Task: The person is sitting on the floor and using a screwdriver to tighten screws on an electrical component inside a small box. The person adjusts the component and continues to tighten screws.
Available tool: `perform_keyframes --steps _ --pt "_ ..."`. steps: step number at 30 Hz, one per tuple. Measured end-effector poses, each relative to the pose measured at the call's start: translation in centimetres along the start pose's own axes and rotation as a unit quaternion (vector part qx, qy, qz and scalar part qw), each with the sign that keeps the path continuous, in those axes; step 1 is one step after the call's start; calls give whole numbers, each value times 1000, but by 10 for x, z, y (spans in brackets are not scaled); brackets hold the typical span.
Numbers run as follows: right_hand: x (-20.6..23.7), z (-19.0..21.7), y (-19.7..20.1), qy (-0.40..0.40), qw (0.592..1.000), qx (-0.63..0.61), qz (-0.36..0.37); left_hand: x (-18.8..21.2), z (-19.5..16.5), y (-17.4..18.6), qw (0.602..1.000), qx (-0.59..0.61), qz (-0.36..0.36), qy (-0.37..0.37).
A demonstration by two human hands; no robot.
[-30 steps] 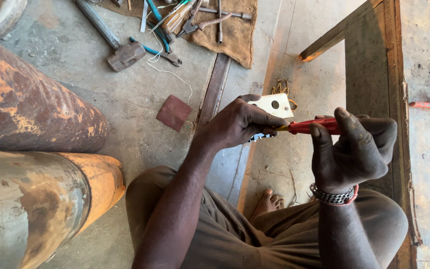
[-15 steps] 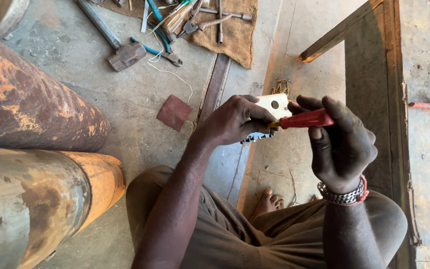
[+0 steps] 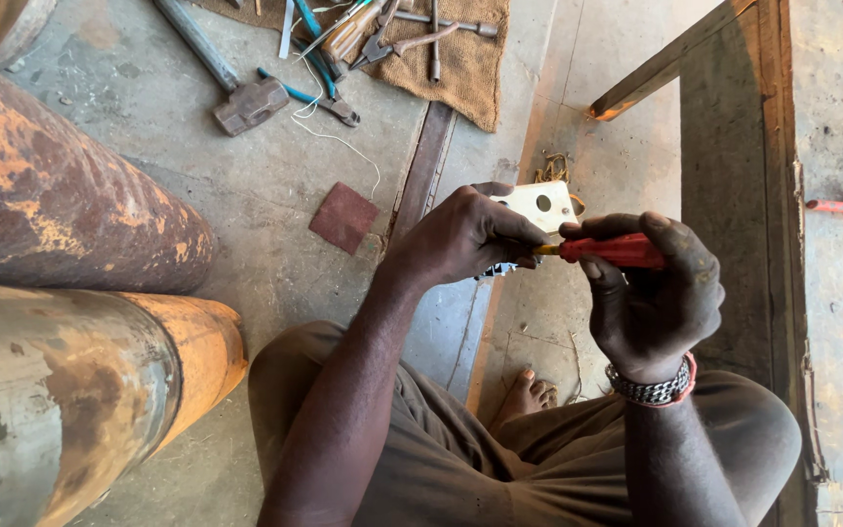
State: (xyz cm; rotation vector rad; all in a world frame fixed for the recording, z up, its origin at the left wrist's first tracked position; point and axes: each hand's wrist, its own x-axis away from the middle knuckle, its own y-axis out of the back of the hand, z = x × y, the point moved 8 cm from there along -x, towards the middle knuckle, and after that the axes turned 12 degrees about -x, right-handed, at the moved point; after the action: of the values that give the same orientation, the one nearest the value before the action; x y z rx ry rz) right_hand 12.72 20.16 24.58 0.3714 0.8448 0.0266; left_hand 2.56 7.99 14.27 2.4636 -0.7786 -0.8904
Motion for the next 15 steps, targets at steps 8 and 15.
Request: perform_keyframes --steps 8,15 --pt "1 4 -2 12 1000 -10 -4 0 0 -1 1000 -1 -3 -15" --pt "4 2 0 17 1000 8 2 0 0 -3 1000 9 -1 -13"
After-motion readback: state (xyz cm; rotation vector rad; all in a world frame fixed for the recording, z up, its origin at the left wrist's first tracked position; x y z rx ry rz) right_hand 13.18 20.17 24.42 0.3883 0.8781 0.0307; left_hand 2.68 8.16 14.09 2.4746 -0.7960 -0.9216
